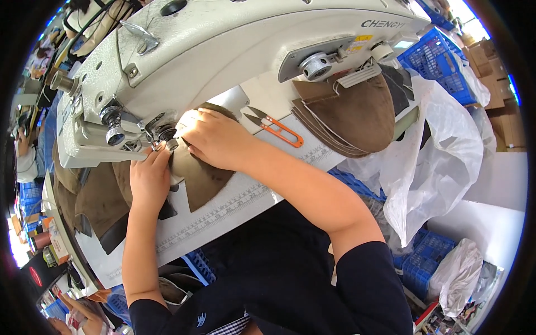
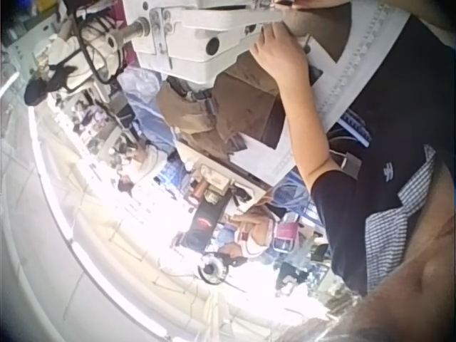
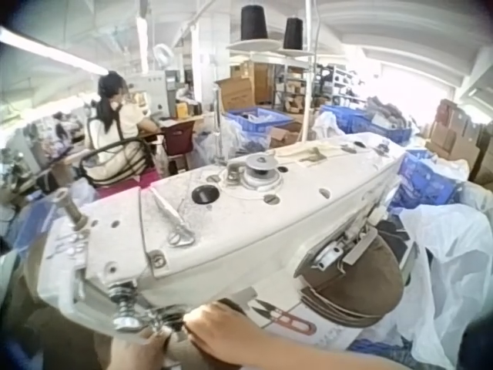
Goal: Operator uses an industrial sewing machine to stitch together panels for boots and then hands the parts to another worker.
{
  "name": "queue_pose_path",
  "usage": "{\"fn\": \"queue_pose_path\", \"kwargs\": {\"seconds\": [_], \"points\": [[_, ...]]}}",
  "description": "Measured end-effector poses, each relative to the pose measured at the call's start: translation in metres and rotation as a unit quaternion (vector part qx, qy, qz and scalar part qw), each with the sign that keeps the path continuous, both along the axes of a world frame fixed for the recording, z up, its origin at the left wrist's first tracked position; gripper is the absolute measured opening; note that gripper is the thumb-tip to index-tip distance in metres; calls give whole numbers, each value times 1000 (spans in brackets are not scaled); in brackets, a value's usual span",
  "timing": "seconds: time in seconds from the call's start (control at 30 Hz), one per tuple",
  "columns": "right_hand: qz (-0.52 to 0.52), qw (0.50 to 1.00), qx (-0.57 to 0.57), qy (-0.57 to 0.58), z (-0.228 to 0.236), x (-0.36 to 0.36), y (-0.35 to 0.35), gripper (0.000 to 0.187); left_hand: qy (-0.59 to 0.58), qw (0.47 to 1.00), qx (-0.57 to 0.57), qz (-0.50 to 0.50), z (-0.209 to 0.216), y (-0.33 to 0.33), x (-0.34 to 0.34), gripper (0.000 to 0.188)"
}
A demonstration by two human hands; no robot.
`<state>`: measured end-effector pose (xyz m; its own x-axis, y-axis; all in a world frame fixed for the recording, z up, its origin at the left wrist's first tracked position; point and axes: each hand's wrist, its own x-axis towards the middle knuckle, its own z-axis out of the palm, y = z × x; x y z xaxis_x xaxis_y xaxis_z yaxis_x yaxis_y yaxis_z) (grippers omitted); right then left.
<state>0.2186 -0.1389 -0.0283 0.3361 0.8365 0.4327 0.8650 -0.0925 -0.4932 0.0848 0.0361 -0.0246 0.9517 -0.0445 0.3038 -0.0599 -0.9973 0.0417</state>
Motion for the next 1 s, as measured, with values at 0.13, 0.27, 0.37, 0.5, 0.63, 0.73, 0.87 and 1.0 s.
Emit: {"fn": "queue_pose_path", "kwargs": {"seconds": [0.13, 0.27, 0.37, 0.5, 0.63, 0.73, 0.87, 1.0], "points": [[4, 999, 31, -8, -5, -1, 5, 27, 26, 999, -23, 16, 8, -1, -2, 25], [-45, 995, -44, -81, 4, -15, 7, 29, 26, 998, -57, 18, 18, 1, -11, 18], [-86, 982, -101, -131, -4, -16, -6, 29, -5, 969, -245, 44, 48, 7, -26, 23], [-45, 986, -91, -135, -11, -13, -9, 26, -235, 841, -279, 398, 76, 75, -98, 20], [-39, 990, -74, -117, -9, -16, -5, 26, -121, 706, -398, 573, 51, 150, -162, 37], [-42, 989, -55, -128, -2, -16, -4, 24, -165, 606, -589, 508, 35, 156, -162, 37], [-45, 993, -79, -70, 30, -23, -10, 26, -210, 750, -430, 458, 63, 127, -146, 18], [143, 948, -84, 272, 75, -67, 0, 43, -166, 937, -81, 296, 127, 29, -123, 44]]}}
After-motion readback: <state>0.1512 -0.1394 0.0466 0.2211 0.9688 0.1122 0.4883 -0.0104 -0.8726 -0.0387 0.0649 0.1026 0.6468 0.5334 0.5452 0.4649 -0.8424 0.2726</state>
